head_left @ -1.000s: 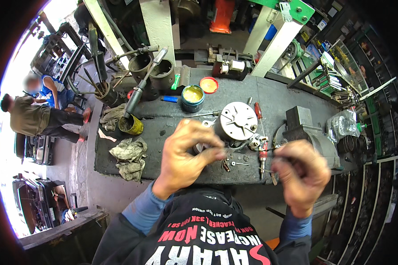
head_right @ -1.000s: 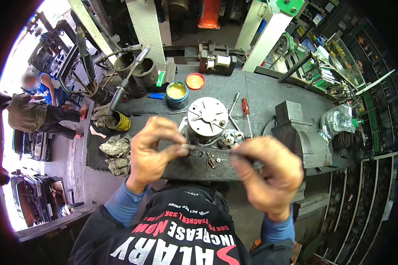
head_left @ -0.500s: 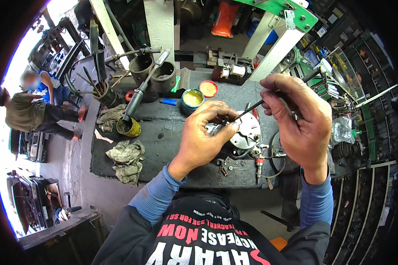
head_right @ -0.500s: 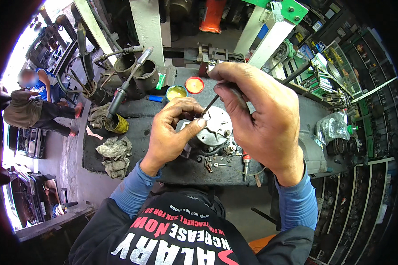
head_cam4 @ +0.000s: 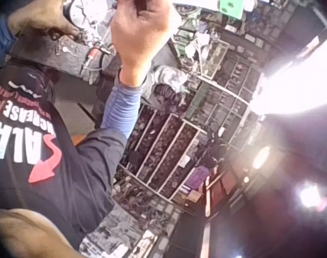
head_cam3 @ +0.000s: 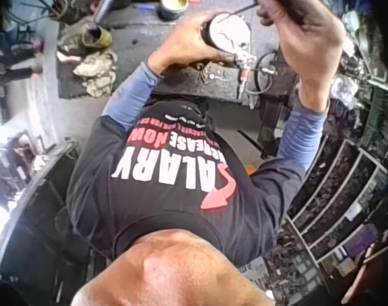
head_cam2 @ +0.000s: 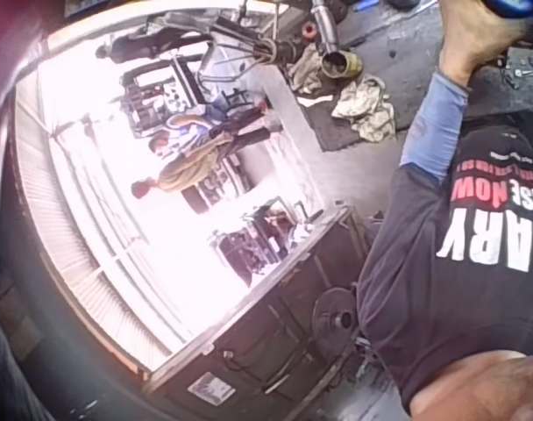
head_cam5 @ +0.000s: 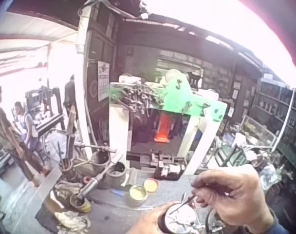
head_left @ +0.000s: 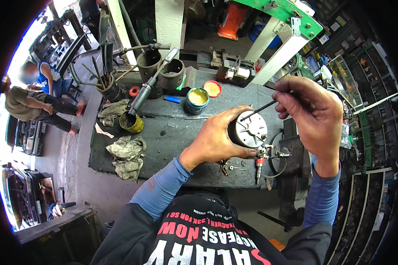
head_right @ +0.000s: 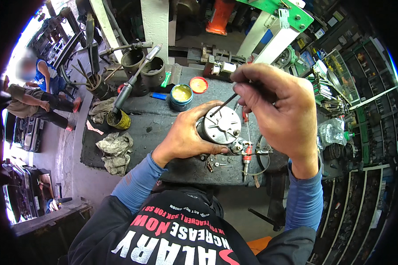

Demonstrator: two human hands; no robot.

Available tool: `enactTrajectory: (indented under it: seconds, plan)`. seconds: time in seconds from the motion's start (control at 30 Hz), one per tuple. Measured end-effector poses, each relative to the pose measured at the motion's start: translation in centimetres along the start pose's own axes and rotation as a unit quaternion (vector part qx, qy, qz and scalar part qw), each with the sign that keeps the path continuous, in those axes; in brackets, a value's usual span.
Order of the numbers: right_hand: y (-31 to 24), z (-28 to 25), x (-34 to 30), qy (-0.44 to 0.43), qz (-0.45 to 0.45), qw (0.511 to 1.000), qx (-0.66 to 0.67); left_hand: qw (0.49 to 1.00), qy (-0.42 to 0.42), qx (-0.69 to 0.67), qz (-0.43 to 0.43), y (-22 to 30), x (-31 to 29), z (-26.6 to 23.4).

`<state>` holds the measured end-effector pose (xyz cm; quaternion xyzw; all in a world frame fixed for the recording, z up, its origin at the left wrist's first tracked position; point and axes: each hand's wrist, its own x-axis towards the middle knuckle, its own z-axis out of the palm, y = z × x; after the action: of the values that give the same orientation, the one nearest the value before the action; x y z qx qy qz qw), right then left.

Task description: The person assembles a mechanical component on a workbench. They place a small ring into a cylindrical part, insert a metal plate, and secure it with screws using a screwdriver and a power drill.

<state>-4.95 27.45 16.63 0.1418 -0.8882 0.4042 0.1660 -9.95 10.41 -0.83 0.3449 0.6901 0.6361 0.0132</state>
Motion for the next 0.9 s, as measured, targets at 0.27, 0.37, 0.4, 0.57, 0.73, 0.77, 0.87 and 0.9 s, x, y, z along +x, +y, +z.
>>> enactTrajectory:
  seconds: [0.27,0.37,0.4,0.57,0.73,0.77,0.87,0.9]
  plan:
    - [-0.5,0.4,-0.2,-0.032,-0.139,0.983,-0.116,1.000,0.020,-0.009,-0.002,0.3,-0.1,0.0]
    - [1.4,0.9,0.1,-0.047,-0.071,0.991,-0.101,0.998,-0.023,-0.029,-0.051,1.0,0.1,-0.6]
    - [1.8,1.0,0.0,-0.054,-0.053,0.992,-0.098,0.998,-0.028,-0.029,-0.055,1.3,0.2,-0.5]
    - [1.2,1.7,0.3,-0.111,-0.123,0.969,-0.181,0.999,0.003,0.009,-0.035,1.0,-0.1,0.1]
    - [0.9,0.6,0.4,-0.152,-0.104,0.961,-0.207,1.000,0.017,0.023,-0.012,0.9,-0.2,0.2]
    - [0.4,0.2,0.7,-0.153,-0.099,0.962,-0.205,0.999,0.025,0.029,0.006,0.7,-0.2,0.1]
    - [0.4,-0.1,1.3,-0.141,-0.103,0.968,-0.180,0.999,0.022,0.028,0.014,0.6,-0.1,-0.1]
    - [0.6,-0.1,1.5,-0.154,-0.117,0.962,-0.193,0.999,0.021,0.024,-0.004,0.8,-0.2,-0.2]
